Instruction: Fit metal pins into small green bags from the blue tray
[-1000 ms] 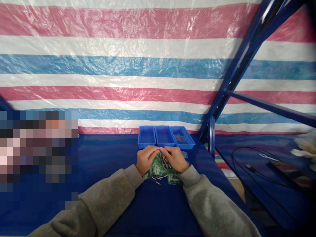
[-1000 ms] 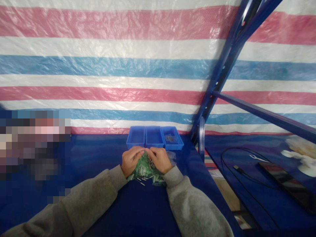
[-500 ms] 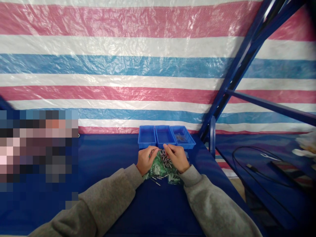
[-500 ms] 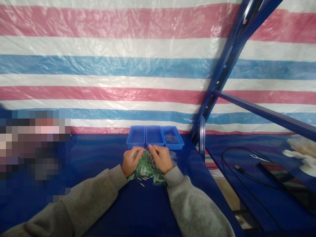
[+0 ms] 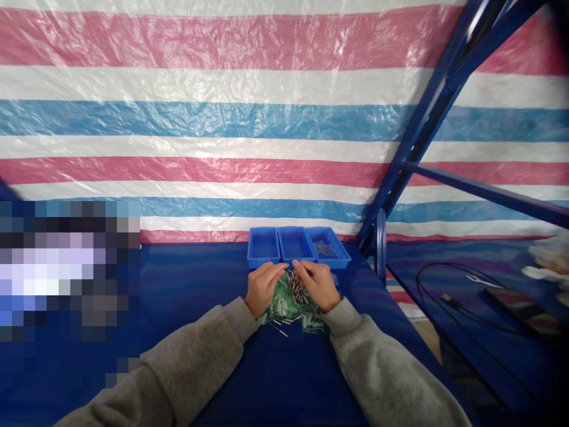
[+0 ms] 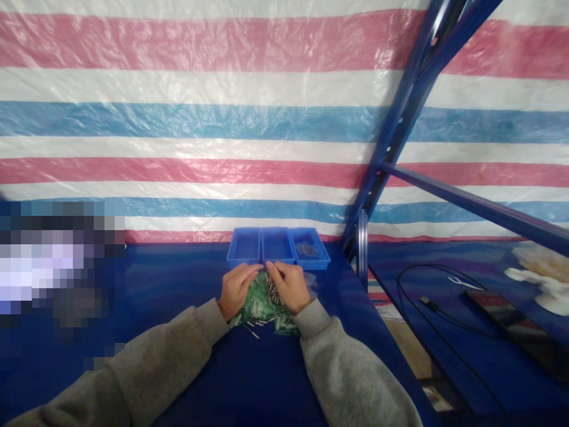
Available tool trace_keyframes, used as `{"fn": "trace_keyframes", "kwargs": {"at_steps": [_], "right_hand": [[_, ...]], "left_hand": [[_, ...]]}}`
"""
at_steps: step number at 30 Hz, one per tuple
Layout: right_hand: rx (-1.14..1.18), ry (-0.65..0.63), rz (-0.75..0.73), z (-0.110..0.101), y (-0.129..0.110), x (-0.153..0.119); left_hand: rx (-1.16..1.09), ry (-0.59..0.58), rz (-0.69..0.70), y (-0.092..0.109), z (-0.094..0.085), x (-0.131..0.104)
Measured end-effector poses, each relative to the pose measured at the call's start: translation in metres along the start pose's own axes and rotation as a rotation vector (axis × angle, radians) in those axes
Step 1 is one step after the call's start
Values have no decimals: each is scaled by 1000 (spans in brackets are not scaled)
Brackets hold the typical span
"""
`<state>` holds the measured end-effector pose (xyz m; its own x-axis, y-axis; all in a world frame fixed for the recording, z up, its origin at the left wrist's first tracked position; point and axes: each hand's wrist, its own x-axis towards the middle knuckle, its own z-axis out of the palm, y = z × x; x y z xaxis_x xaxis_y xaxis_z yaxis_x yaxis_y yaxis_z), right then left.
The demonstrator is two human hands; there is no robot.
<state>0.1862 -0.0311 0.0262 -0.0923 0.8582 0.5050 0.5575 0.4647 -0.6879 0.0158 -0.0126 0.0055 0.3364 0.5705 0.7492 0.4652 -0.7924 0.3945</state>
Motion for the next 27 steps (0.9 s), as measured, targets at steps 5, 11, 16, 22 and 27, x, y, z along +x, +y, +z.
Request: {"fn": "trace_keyframes", "kwargs": {"at_steps": [5, 11, 16, 22, 27], "right_hand": [[-11, 18, 4, 0, 2, 0], [0, 13, 1, 0, 1, 0], [-19, 15, -3, -1, 0, 0], [-33, 5, -13, 1, 2, 0], [-108, -39, -39, -1, 0, 1]], "left_hand": [[-26, 17, -30, 1, 1, 1], [-91, 55, -60, 9, -5, 9], [-24, 286, -73, 10, -20, 48], [254, 200, -170, -34, -24, 80], [291, 71, -210, -41, -27, 62]]}}
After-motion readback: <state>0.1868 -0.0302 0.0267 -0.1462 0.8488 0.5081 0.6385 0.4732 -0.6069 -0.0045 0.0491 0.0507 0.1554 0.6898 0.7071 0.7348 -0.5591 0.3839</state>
